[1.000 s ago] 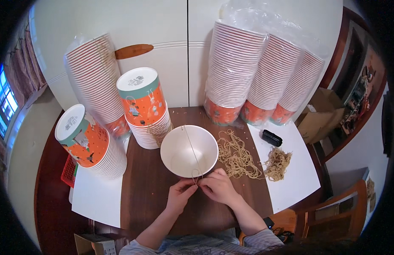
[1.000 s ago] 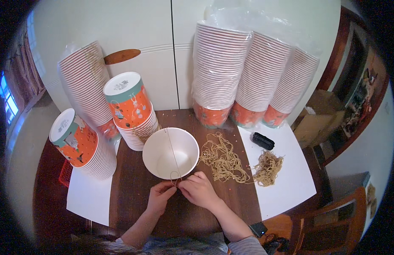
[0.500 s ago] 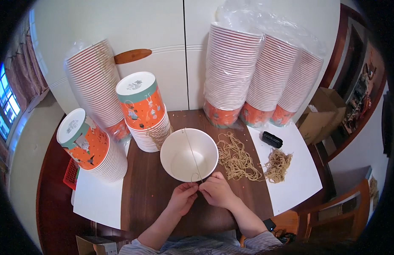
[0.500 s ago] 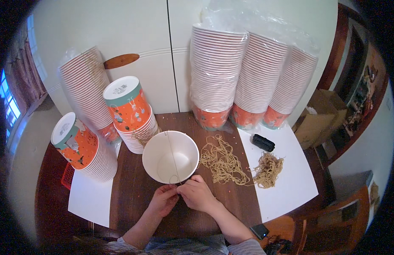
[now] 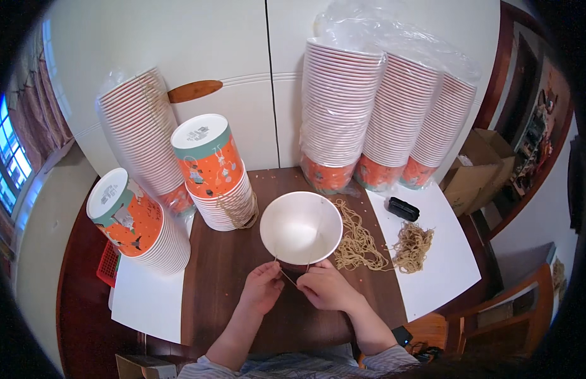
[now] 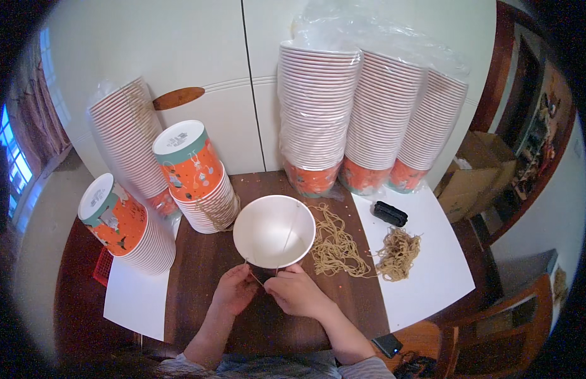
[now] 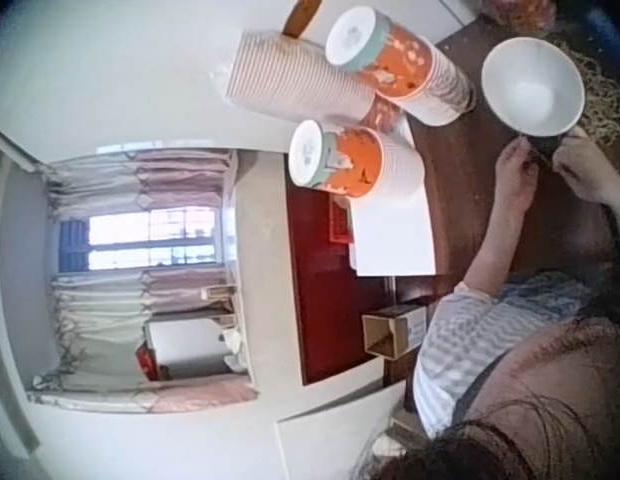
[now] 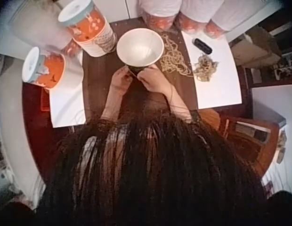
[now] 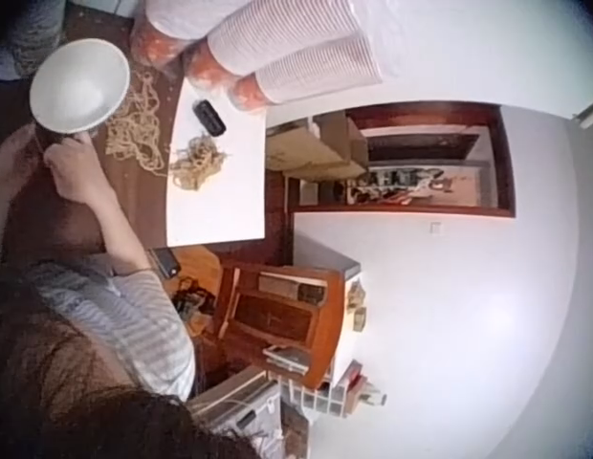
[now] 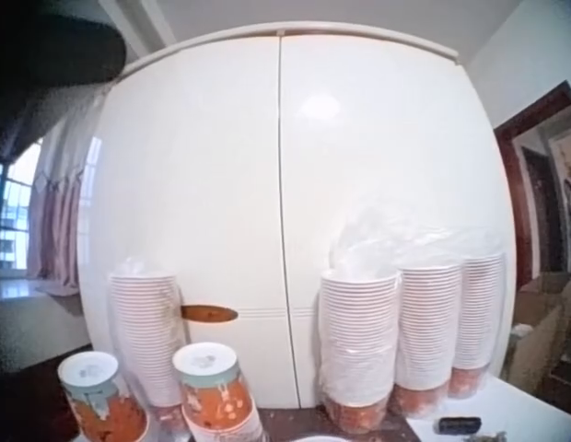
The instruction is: Tying rubber bands around paper cups for packaging.
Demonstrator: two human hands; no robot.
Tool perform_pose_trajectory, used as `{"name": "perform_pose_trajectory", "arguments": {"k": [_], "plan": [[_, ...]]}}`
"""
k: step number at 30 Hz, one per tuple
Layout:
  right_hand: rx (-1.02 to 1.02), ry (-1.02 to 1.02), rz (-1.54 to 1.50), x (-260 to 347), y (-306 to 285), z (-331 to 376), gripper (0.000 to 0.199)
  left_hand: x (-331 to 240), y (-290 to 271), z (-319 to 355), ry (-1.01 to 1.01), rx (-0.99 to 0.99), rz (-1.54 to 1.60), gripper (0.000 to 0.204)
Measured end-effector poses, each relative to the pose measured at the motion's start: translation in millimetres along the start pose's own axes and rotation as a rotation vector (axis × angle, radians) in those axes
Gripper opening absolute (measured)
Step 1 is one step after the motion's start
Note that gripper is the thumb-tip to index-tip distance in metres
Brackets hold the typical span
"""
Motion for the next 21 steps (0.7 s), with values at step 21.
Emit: {"name": "perform_pose_trajectory", "arguments": {"k": [21], "plan": [[-0.173,0.05,0.318,-1.3,23.7,2.4,0.011,-14.0,2.9,5.3,0.269,-0.037,-0.372,0.011]]}}
Point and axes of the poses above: each hand's wrist, its own z-axis away from the middle knuckle, its own y-axis out of the palm, x = y × z, the point moved 7 cm from there along -z, towards the middle knuckle
